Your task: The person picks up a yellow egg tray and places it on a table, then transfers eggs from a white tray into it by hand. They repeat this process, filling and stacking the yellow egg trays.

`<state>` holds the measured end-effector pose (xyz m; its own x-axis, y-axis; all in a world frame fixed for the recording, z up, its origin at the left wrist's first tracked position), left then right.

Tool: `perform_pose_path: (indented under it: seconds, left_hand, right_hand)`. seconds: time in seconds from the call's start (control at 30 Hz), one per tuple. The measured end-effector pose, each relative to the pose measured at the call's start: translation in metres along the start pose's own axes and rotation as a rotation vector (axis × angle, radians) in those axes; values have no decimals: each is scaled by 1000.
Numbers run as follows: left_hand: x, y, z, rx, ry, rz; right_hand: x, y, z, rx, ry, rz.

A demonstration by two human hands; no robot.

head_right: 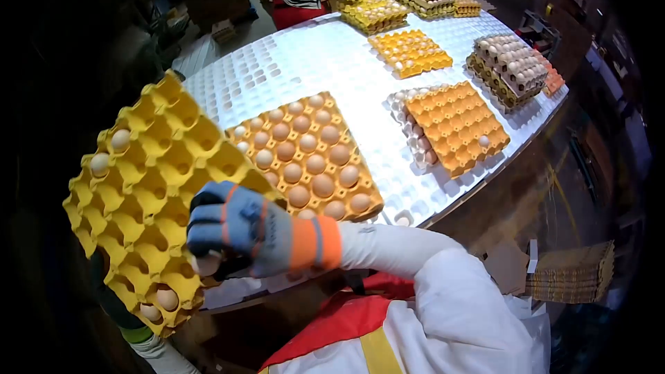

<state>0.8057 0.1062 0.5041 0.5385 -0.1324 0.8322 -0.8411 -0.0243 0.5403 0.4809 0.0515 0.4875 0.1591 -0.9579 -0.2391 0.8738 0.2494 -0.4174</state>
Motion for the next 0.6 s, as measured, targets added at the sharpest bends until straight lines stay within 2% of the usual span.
perform_pose_path:
  seconds: [0.07,0.13,0.2,0.23,0.27,0.3,0.33,0.4,0.47,0.5,0.57,0.6]
  left_hand:
    - [-25,59,21,-57,-13,-49]
    - [-61,114,43,-51,-24,-112]
    - [-112,145,58,262,235,345]
    - [-134,177,64,271,187,363]
    - [-156,210,74,200,66,192]
    - [-179,243,85,152,-58,19]
    - [-198,295,89,45,-211,-209]
    - [-237,345,101,-40,-275,-176]
    - [-279,351,110,157,-254,-37]
    - [-295,371,109,192,-220,21]
    - [-332,376,116,142,-285,0]
    - [-348,386,117,125,-307,-29]
  right_hand:
    - [-6,-68,-33,165,178,301]
    - [-13,-132,-80,451,396,476]
    - [-9,-202,-128,607,520,356]
    - [-7,-233,-156,670,560,381]
    - [-4,-262,-183,736,599,400]
    - [0,-287,-207,683,602,249]
    - [0,-314,-221,711,672,284]
    - [-7,-355,-246,780,820,362]
    - [-8,-389,-264,874,848,479]
    - [-4,-405,-273,860,905,450]
    - [4,-439,-283,799,1021,381]
    - [13,-453,-280,622,1092,283]
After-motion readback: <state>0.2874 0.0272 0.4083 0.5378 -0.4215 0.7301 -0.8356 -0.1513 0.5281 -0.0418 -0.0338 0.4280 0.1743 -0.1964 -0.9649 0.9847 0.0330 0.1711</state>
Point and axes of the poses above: each hand's wrist, its own z-axis towards the middle knuckle, its own y-axis out of the palm, x = y × z, the point moved 1 cm from there along z, towards the middle knuckle, and after that the axes turned 12 degrees about -y, right-handed, at the moved point
